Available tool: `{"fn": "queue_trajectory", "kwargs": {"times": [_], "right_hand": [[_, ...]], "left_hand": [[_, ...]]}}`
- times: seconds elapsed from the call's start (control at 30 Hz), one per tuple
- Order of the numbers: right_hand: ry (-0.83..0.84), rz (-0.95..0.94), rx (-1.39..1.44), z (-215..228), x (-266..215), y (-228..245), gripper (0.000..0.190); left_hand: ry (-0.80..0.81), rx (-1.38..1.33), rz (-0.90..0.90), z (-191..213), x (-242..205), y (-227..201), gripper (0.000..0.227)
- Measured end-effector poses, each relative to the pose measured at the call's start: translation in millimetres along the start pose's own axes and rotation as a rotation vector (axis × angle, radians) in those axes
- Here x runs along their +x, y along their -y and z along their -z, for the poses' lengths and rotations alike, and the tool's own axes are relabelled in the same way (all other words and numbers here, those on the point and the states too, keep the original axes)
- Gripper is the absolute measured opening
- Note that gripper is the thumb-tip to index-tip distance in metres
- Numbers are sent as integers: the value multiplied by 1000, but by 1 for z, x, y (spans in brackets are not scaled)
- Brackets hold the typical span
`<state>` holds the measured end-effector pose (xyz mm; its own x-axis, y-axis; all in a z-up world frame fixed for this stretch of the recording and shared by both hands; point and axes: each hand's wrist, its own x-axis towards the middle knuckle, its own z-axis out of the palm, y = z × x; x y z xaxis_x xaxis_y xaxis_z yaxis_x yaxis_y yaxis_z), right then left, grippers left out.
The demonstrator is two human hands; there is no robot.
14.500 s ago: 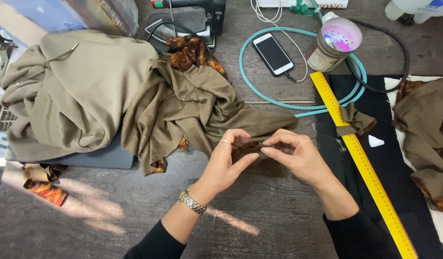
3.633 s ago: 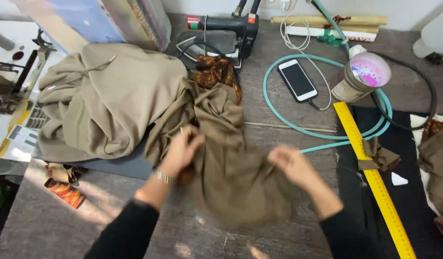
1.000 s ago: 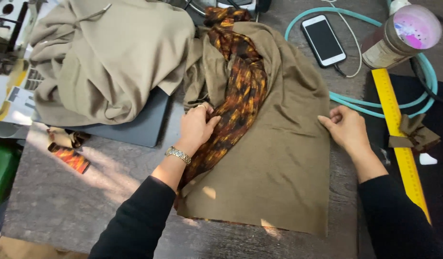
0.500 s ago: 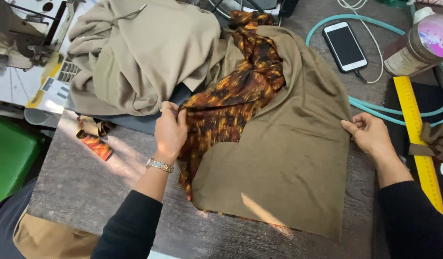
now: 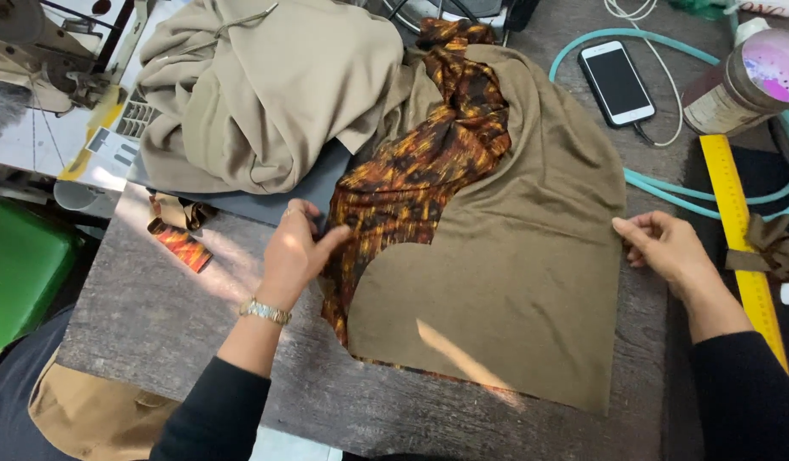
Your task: Aligning and smoothing two pieces of fabric on a work table in preparation for sewing.
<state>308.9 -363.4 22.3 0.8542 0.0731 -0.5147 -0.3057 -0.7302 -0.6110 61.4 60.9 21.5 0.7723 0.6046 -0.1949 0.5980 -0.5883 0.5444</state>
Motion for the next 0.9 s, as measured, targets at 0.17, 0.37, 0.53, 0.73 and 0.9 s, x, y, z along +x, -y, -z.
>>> {"fn": "queue_trajectory", "kwargs": {"times": [0.17,0.37,0.53,0.73,0.9], "right_hand": [[25,7,-39,-3,-23,-30,28],[-15,-14,-43,-6,-59,-20,31],[-113,42,12,-10,-91,-12,41],[89,202,224,-24,-73,-56,20],[301,4,196,-21,-113,-16,29]], "left_hand": [[202,135,77,1,-35,2,56],[254,5,150,-11,-28,54,42],[136,262,39,6,-55,26,46],[222,33,-79,-10,-60,-4,21],[301,-1,-109,-26,-55,-13,13]]}}
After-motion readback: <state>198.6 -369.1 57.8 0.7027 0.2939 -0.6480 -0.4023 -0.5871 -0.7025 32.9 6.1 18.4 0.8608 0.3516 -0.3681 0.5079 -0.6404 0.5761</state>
